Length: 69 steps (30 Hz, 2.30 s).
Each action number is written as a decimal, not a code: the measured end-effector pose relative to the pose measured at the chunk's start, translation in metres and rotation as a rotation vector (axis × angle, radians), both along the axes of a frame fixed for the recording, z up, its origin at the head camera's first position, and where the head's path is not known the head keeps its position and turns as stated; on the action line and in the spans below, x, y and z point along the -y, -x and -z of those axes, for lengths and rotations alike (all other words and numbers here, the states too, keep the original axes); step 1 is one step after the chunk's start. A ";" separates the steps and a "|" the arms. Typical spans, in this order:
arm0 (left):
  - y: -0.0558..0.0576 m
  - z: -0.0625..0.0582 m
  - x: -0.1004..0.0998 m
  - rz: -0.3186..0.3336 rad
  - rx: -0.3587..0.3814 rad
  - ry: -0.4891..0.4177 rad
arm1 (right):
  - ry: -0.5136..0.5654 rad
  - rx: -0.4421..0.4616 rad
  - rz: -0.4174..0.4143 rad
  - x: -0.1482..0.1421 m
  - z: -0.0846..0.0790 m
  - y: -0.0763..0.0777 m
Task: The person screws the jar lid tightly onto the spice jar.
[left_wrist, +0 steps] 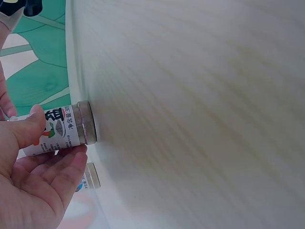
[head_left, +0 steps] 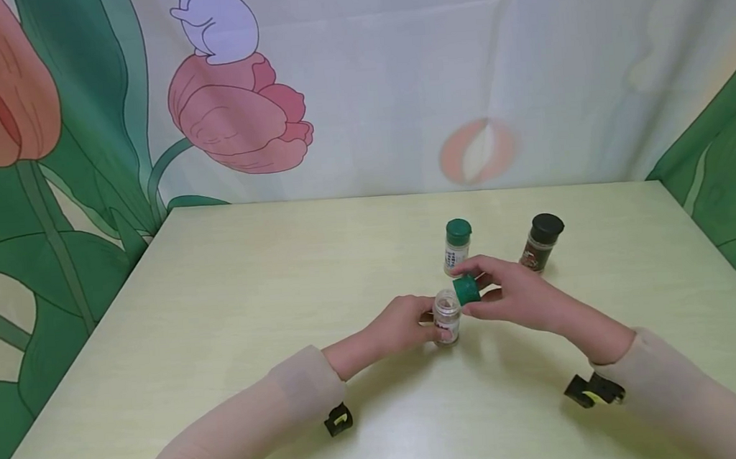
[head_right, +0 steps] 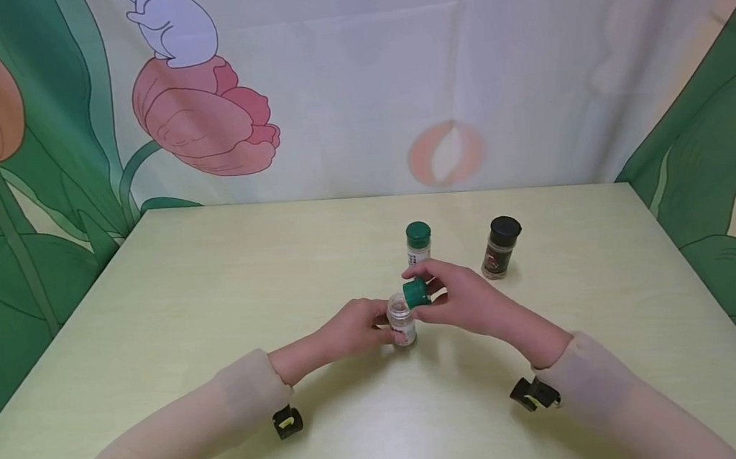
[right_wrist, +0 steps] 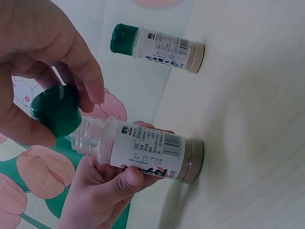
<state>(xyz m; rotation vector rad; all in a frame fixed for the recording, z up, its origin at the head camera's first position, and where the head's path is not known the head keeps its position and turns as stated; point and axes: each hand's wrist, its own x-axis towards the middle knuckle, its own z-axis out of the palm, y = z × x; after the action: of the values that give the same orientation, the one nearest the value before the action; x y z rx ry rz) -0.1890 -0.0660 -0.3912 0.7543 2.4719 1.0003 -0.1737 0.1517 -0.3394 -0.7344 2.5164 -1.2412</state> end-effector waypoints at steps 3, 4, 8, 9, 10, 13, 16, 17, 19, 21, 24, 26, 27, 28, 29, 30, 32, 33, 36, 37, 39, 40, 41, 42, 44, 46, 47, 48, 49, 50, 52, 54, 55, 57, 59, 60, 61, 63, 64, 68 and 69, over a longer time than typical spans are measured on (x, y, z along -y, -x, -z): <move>0.000 0.000 0.000 0.001 -0.003 -0.006 | 0.023 0.003 0.007 0.003 0.002 0.000; 0.000 0.000 0.000 0.003 -0.004 -0.009 | 0.029 0.000 0.008 0.003 0.003 0.000; -0.001 0.000 0.000 0.008 -0.007 -0.017 | 0.041 -0.014 0.012 0.007 0.006 0.000; -0.001 0.000 0.001 0.009 -0.008 -0.018 | 0.044 -0.015 0.012 0.008 0.007 0.000; -0.001 0.000 0.001 0.009 -0.005 -0.020 | 0.044 -0.017 0.014 0.009 0.008 0.000; -0.001 -0.001 0.001 0.006 0.003 -0.025 | 0.047 -0.017 0.014 0.011 0.011 0.001; -0.002 -0.001 0.001 0.005 0.005 -0.029 | 0.049 -0.029 0.009 0.013 0.013 0.002; -0.002 -0.001 0.001 0.006 0.004 -0.030 | 0.051 -0.033 0.006 0.014 0.013 0.002; -0.002 -0.001 0.001 0.009 -0.002 -0.028 | 0.053 -0.039 0.002 0.015 0.014 0.003; -0.002 -0.002 0.001 0.013 -0.006 -0.030 | 0.054 -0.042 -0.004 0.015 0.014 0.003; -0.002 -0.002 0.001 0.012 -0.004 -0.030 | 0.053 -0.033 -0.004 0.016 0.014 0.003; -0.001 -0.002 0.001 0.011 0.000 -0.031 | 0.049 -0.027 -0.002 0.016 0.015 0.003; -0.001 -0.002 0.001 0.010 0.000 -0.028 | 0.046 -0.024 0.001 0.016 0.015 0.003; -0.002 -0.002 0.002 0.009 0.001 -0.027 | 0.043 -0.020 0.004 0.016 0.016 0.003; -0.002 -0.002 0.002 0.007 0.002 -0.027 | 0.043 -0.017 0.005 0.016 0.016 0.003; -0.002 -0.002 0.002 0.006 0.005 -0.026 | 0.043 -0.015 0.006 0.016 0.017 0.003; -0.002 -0.002 0.002 0.004 0.008 -0.024 | 0.045 -0.009 0.009 0.016 0.018 0.003; -0.002 -0.002 0.002 0.003 0.009 -0.022 | 0.047 -0.012 0.006 0.016 0.019 0.003; -0.002 -0.002 0.001 0.004 0.010 -0.020 | 0.053 -0.012 0.005 0.015 0.019 0.003; -0.002 -0.002 0.001 0.004 0.008 -0.019 | 0.055 -0.011 0.003 0.015 0.019 0.002; -0.002 -0.002 0.001 0.007 0.006 -0.017 | 0.060 0.001 -0.006 0.014 0.019 0.002; -0.002 -0.002 0.001 0.007 0.004 -0.016 | 0.065 0.013 -0.011 0.014 0.019 0.002; -0.002 -0.001 0.001 0.008 0.002 -0.015 | 0.070 0.029 -0.017 0.013 0.020 0.002; -0.002 -0.001 0.001 0.011 -0.004 -0.009 | 0.076 0.049 -0.021 0.012 0.021 0.002; -0.002 -0.001 0.001 0.015 -0.011 -0.007 | 0.087 0.092 -0.027 0.010 0.022 0.002; -0.002 -0.001 0.001 0.018 -0.017 -0.006 | 0.093 0.126 -0.022 0.008 0.024 0.003; -0.003 -0.002 0.001 0.017 -0.016 -0.009 | 0.096 0.140 -0.017 0.008 0.025 0.004; -0.003 -0.002 0.001 0.017 -0.016 -0.011 | 0.100 0.146 -0.014 0.007 0.025 0.004; -0.003 -0.003 0.001 0.014 -0.011 -0.016 | 0.103 0.152 -0.011 0.007 0.025 0.004; -0.003 -0.003 0.001 0.011 -0.007 -0.021 | 0.105 0.154 -0.008 0.006 0.025 0.004; -0.002 -0.003 0.001 0.006 -0.003 -0.023 | 0.114 0.156 -0.005 0.006 0.026 0.004; -0.002 -0.003 0.001 0.003 0.002 -0.024 | 0.125 0.156 -0.007 0.006 0.027 0.004; -0.002 -0.003 0.001 0.002 0.002 -0.026 | 0.127 0.155 -0.008 0.006 0.028 0.004; -0.002 -0.003 0.001 0.002 0.000 -0.023 | 0.132 0.148 -0.009 0.006 0.030 0.005; -0.001 -0.003 0.001 0.004 -0.003 -0.024 | 0.138 0.139 -0.013 0.007 0.030 0.005; -0.002 -0.003 0.002 0.007 -0.006 -0.024 | 0.138 0.133 -0.015 0.007 0.031 0.005; -0.002 -0.003 0.002 0.007 -0.003 -0.025 | 0.138 0.127 -0.015 0.007 0.031 0.005; -0.002 -0.002 0.002 0.006 0.003 -0.024 | 0.144 0.119 -0.014 0.007 0.032 0.005; -0.002 -0.002 0.002 0.005 0.006 -0.026 | 0.148 0.119 -0.012 0.007 0.032 0.004; -0.002 -0.002 0.001 0.001 0.011 -0.019 | 0.155 0.131 0.013 0.009 0.033 0.004; -0.002 -0.001 0.001 0.000 0.011 -0.018 | 0.156 0.136 0.019 0.009 0.034 0.004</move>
<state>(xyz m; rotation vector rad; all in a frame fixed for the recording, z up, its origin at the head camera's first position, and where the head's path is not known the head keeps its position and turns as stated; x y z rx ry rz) -0.1874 -0.0669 -0.3898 0.7525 2.4570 1.0249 -0.1774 0.1428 -0.3729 -0.6374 2.3435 -1.4558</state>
